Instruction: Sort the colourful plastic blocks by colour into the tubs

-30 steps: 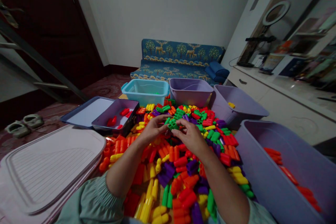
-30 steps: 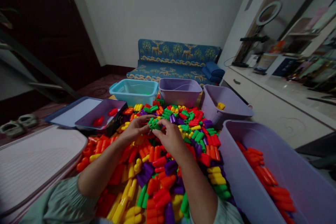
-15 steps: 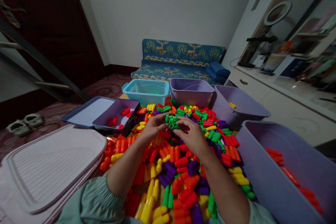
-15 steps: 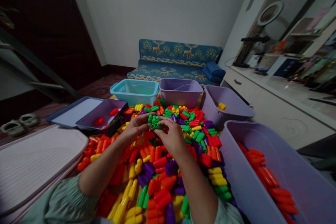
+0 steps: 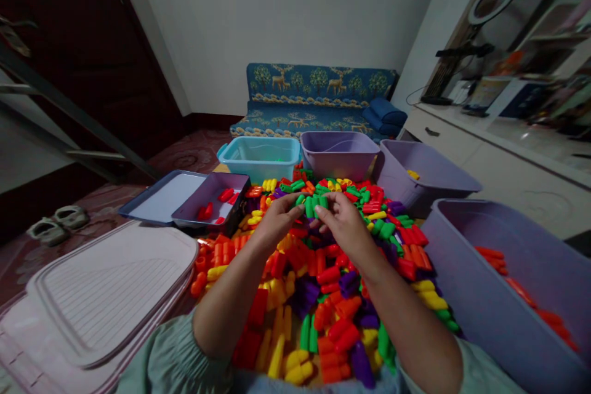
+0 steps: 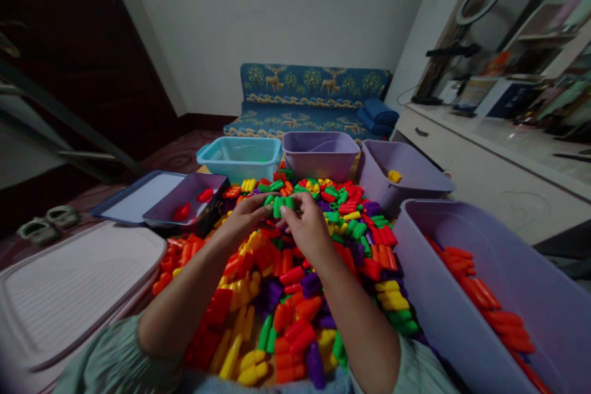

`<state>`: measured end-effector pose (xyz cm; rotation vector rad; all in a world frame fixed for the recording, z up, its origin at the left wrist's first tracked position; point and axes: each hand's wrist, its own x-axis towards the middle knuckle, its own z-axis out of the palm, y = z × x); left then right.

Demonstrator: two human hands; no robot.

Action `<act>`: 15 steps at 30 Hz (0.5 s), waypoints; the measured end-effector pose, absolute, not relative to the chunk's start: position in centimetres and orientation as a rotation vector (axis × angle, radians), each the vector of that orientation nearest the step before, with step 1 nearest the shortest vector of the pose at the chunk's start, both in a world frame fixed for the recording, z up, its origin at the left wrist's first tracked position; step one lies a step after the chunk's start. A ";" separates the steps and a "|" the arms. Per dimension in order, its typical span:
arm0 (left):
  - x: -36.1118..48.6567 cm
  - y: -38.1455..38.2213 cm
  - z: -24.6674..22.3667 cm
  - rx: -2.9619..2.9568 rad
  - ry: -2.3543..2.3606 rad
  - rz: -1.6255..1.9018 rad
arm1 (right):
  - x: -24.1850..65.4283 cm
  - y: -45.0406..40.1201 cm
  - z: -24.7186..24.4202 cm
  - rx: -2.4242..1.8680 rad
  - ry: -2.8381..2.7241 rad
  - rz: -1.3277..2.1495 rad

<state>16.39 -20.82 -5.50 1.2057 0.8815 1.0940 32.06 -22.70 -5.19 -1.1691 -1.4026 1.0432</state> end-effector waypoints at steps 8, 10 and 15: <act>15.4 -16.1 0.5 0.904 0.910 1.239 | 26.5 -15.4 0.1 -1.153 -1.228 1.191; 14.6 -13.2 2.2 0.913 0.948 1.249 | 24.7 -12.5 1.8 -1.150 -1.225 1.208; 12.9 -8.6 3.1 1.087 0.953 1.344 | 22.5 -8.5 3.4 -1.185 -1.264 1.279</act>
